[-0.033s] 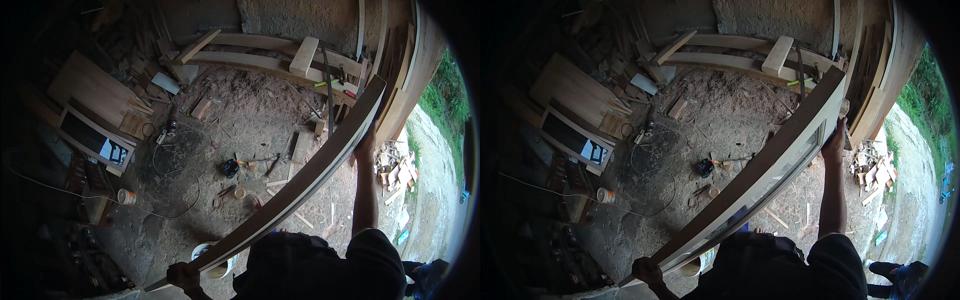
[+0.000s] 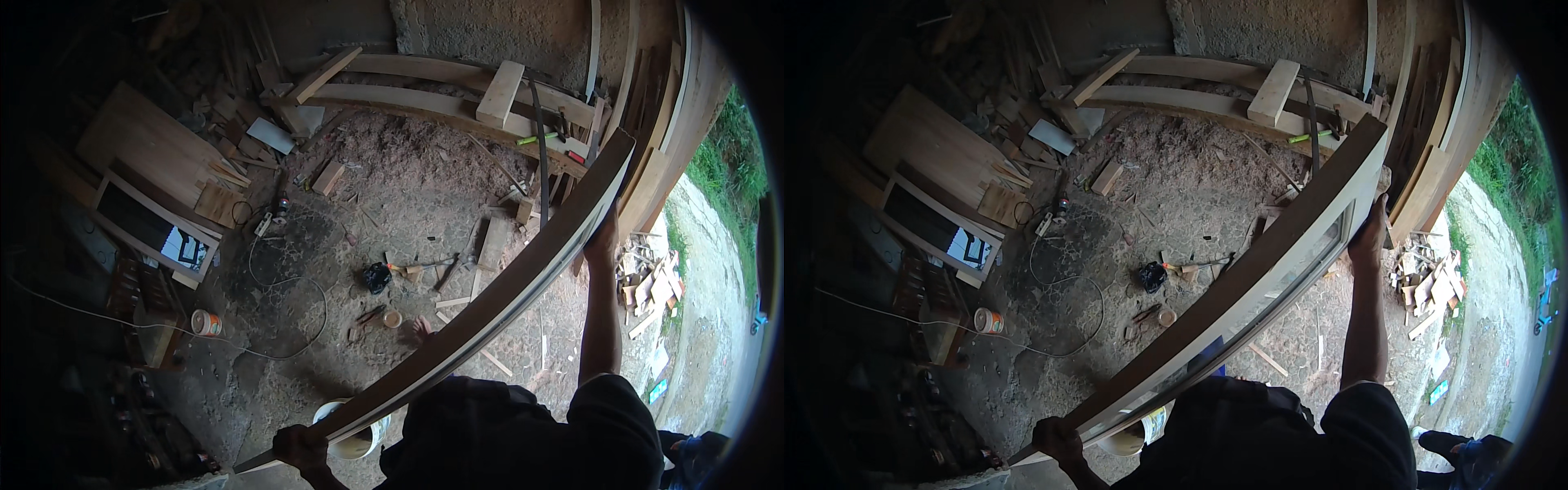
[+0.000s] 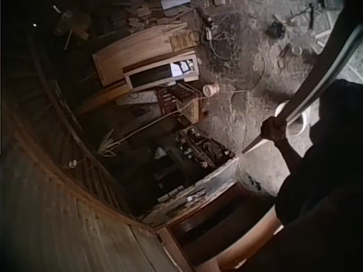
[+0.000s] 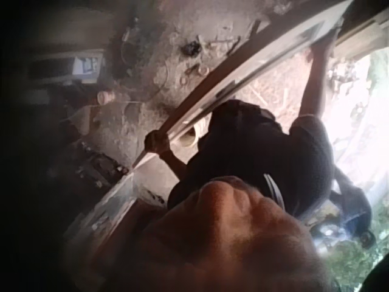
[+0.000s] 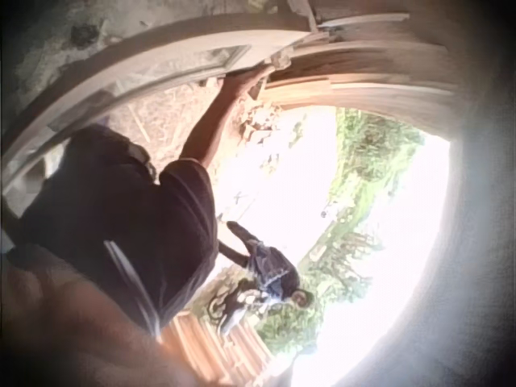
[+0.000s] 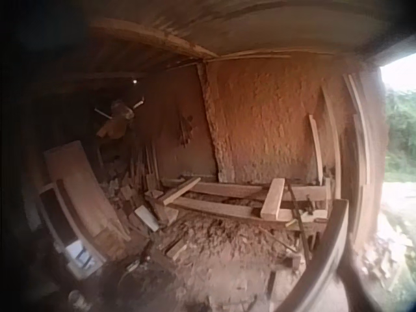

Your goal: The person sits on the floor and uses a knife to scrape a small wooden piece, then stands to pick up a window frame and place it on a workbench. The person measures the frame with a tape measure and square, and another person hands over a hammer. The person then walks into a room and searches through a bag.

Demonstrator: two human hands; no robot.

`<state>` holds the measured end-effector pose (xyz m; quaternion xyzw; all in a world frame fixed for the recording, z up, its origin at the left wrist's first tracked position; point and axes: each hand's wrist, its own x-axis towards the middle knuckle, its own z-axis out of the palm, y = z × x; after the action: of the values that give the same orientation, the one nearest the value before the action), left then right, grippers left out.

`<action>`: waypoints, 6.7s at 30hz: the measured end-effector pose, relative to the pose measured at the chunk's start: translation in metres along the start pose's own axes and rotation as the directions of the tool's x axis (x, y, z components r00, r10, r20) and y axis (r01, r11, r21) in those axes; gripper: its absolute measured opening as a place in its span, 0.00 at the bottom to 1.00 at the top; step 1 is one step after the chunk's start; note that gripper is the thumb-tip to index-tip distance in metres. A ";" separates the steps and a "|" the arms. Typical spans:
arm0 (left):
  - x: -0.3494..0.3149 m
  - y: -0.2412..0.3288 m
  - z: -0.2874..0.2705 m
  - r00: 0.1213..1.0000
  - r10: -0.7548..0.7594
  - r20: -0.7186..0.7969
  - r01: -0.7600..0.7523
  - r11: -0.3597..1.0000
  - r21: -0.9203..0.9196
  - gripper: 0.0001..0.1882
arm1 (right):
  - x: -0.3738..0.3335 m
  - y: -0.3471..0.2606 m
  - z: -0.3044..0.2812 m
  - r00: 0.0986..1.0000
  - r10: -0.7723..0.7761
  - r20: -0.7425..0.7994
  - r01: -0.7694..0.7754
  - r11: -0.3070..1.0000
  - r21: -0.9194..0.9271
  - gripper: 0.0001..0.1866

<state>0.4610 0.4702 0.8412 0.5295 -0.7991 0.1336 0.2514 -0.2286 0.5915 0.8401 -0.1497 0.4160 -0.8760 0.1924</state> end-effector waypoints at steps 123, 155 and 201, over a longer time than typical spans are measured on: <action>0.641 0.794 0.644 -0.223 0.954 -0.201 -0.504 -0.289 -0.814 0.47 | 0.411 0.183 -0.111 0.123 -0.342 -0.932 0.261 0.917 -0.302 0.31; 0.651 0.791 0.637 -0.536 0.801 -0.267 -0.508 -0.558 -0.656 0.50 | 0.464 0.316 0.071 0.605 -0.087 -0.791 -0.044 0.989 -0.143 0.20; 0.650 0.793 0.637 -0.551 0.789 -0.272 -0.514 -0.578 -0.634 0.45 | 0.451 0.297 0.034 0.587 -0.217 -0.780 -0.337 0.811 -0.479 0.17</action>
<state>-0.6326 -0.0217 0.7027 -0.5064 -0.8550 -0.0883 -0.0695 -0.5481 0.1880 0.6735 0.2276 0.7082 -0.6670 -0.0418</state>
